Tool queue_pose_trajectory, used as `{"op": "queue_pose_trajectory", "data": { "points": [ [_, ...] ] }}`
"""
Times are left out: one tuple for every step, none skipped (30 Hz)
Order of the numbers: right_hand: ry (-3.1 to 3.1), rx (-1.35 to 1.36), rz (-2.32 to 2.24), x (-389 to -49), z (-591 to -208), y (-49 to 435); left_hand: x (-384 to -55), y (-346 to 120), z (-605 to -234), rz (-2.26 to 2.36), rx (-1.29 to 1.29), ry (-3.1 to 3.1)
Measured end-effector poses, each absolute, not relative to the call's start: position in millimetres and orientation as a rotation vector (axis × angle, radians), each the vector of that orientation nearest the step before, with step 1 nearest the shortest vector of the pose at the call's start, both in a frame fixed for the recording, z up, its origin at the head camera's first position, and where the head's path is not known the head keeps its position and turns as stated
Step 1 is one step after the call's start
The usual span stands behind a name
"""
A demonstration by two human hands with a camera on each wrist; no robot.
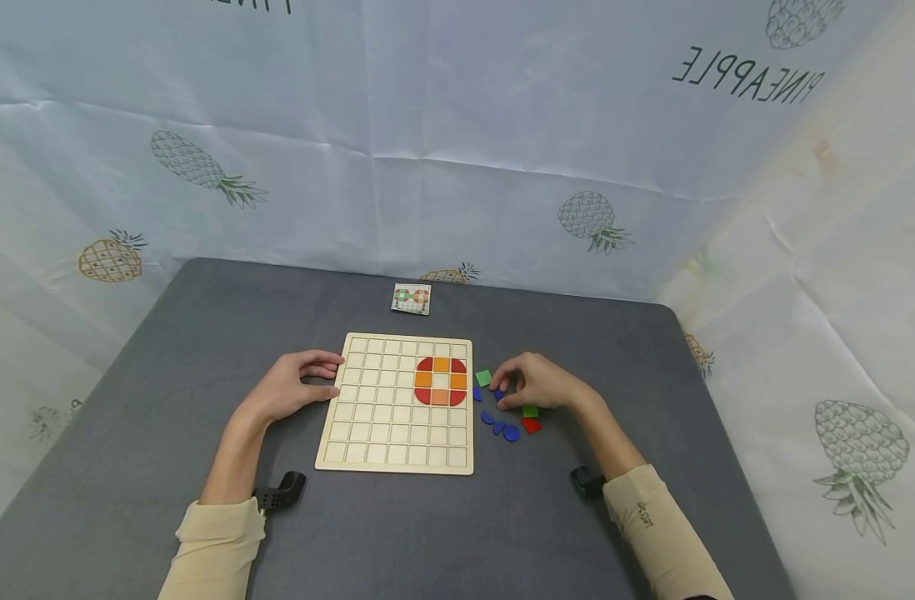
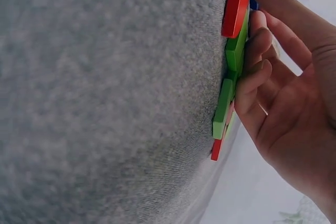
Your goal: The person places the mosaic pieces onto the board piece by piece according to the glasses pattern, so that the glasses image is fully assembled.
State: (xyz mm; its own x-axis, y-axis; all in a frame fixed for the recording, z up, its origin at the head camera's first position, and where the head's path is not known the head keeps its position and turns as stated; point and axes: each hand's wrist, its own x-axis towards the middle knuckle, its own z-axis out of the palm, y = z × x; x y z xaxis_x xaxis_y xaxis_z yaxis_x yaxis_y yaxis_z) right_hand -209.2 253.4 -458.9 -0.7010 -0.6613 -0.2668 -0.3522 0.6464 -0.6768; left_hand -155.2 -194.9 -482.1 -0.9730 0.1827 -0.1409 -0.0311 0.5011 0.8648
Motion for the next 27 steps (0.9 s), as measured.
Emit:
{"op": "queue_pose_trajectory", "data": {
  "points": [
    [2.372, -0.789, -0.824, -209, -459, 254, -155, -195, -482, 1.464, 0.129, 2.53],
    [2.377, -0.791, -0.825, -208, -459, 254, -155, -195, -482, 1.464, 0.127, 2.529],
    [2.382, -0.791, -0.828, -208, -458, 254, -155, -195, -482, 1.465, 0.125, 2.526],
    [2.386, -0.791, -0.834, -207, -458, 254, -155, -195, -482, 1.465, 0.124, 2.524],
    [2.39, -0.795, -0.843, -206, -458, 254, -155, -195, -482, 1.466, 0.123, 2.522],
    [2.394, -0.802, -0.856, -205, -458, 254, -155, -195, -482, 1.467, 0.122, 2.52],
    [2.399, -0.81, -0.871, -205, -458, 254, -155, -195, -482, 1.467, 0.121, 2.519],
    [2.404, -0.819, -0.888, -204, -457, 254, -155, -195, -482, 1.47, 0.121, 2.517],
    [2.41, -0.827, -0.906, -203, -457, 253, -155, -195, -482, 1.471, 0.12, 2.517],
    [2.416, -0.83, -0.922, -201, -457, 252, -155, -195, -482, 1.472, 0.119, 2.517],
    [2.425, -0.832, -0.936, -200, -457, 251, -155, -195, -482, 1.474, 0.119, 2.516],
    [2.43, -0.831, -0.953, -199, -457, 250, -155, -195, -482, 1.475, 0.118, 2.516],
    [2.436, -0.826, -0.962, -197, -457, 248, -155, -195, -482, 1.474, 0.117, 2.516],
    [2.443, -0.82, -0.969, -196, -457, 246, -155, -195, -481, 1.475, 0.116, 2.516],
    [2.45, -0.813, -0.975, -194, -457, 244, -155, -195, -481, 1.474, 0.116, 2.516],
    [2.456, -0.807, -0.98, -192, -457, 242, -155, -195, -481, 1.474, 0.116, 2.517],
    [2.459, -0.808, -0.987, -190, -457, 240, -155, -195, -482, 1.474, 0.117, 2.516],
    [2.461, -0.807, -0.99, -188, -456, 237, -155, -195, -482, 1.474, 0.117, 2.516],
    [2.466, -0.81, -0.991, -186, -457, 235, -155, -195, -482, 1.475, 0.117, 2.515],
    [2.47, -0.821, -0.995, -184, -457, 233, -155, -195, -482, 1.478, 0.119, 2.513],
    [2.473, -0.83, -0.998, -182, -457, 231, -155, -195, -482, 1.479, 0.12, 2.512],
    [2.475, -0.84, -1.001, -181, -457, 229, -155, -195, -481, 1.481, 0.121, 2.511],
    [2.478, -0.854, -1.0, -179, -458, 227, -155, -195, -481, 1.483, 0.121, 2.509],
    [2.482, -0.867, -0.994, -178, -458, 225, -155, -195, -481, 1.485, 0.123, 2.508],
    [2.482, -0.877, -0.994, -176, -459, 223, -154, -195, -480, 1.486, 0.126, 2.507],
    [2.481, -0.878, -0.992, -175, -460, 221, -154, -195, -480, 1.486, 0.126, 2.506],
    [2.477, -0.872, -0.991, -174, -460, 219, -154, -195, -480, 1.486, 0.123, 2.506]
  ]
}}
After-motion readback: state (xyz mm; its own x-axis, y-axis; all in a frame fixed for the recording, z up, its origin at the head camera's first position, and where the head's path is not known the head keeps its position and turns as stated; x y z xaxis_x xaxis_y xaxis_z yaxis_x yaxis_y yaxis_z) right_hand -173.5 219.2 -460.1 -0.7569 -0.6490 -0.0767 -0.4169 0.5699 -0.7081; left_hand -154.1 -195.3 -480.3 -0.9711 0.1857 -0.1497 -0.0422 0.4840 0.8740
